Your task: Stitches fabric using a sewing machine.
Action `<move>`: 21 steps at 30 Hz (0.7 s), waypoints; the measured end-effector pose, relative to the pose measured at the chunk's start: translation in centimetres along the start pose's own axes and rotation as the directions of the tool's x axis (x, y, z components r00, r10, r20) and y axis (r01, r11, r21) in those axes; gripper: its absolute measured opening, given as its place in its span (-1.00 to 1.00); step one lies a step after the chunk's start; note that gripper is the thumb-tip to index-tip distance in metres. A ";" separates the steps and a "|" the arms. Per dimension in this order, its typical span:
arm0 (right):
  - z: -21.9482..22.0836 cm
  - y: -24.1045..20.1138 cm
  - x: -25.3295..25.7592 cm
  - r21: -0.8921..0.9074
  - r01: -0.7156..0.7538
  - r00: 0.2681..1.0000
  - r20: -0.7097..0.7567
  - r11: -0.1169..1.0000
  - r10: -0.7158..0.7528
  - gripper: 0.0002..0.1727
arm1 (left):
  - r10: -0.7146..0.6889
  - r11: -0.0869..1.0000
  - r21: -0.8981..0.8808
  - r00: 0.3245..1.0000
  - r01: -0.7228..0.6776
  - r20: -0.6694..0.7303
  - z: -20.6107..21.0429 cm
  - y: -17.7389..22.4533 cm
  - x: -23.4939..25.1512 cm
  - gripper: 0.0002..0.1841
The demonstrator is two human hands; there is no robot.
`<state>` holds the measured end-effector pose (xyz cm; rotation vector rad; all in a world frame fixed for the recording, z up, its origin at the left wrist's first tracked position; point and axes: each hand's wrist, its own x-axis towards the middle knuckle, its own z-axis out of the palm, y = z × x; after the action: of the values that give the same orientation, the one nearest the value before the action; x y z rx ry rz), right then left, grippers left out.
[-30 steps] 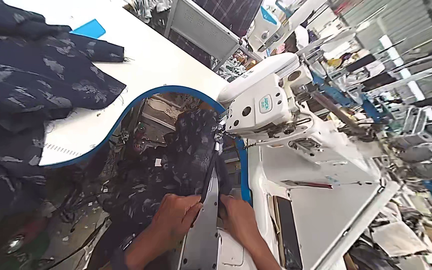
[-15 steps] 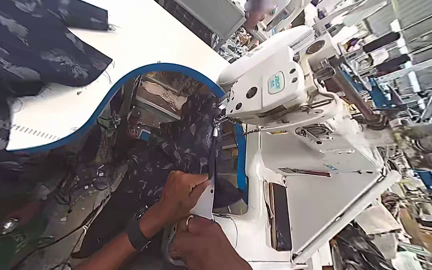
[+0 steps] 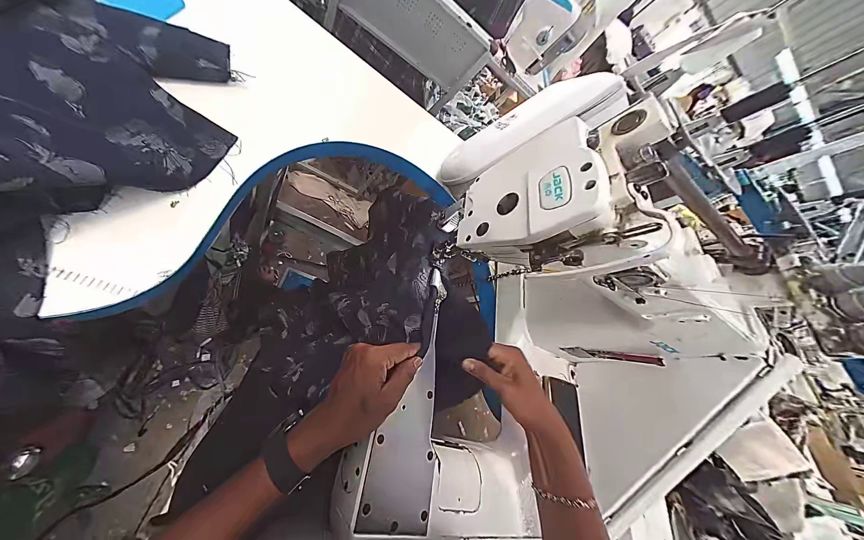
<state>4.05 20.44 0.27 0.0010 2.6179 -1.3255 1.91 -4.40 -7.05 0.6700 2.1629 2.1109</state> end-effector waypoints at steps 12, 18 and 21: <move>5.2 -8.0 -5.2 -0.857 0.121 0.928 -0.082 0.501 -0.364 -0.69 | 0.052 0.967 0.250 0.998 -0.057 0.024 -0.6 1.4 0.5 -0.66; 11.0 -10.7 -4.5 -0.859 0.187 0.908 -0.034 0.476 -0.418 -0.80 | 0.189 0.955 0.213 0.977 -0.206 0.099 -0.8 0.8 -0.8 -0.70; 10.6 -11.4 -4.1 -0.845 0.131 0.951 -0.041 0.518 -0.307 -0.85 | 0.195 0.963 0.182 0.980 -0.197 0.034 -0.1 0.4 -0.3 -0.71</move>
<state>8.90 5.59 4.05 -0.3871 3.2166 0.0612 2.26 -4.62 -6.78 0.9499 2.3957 1.9968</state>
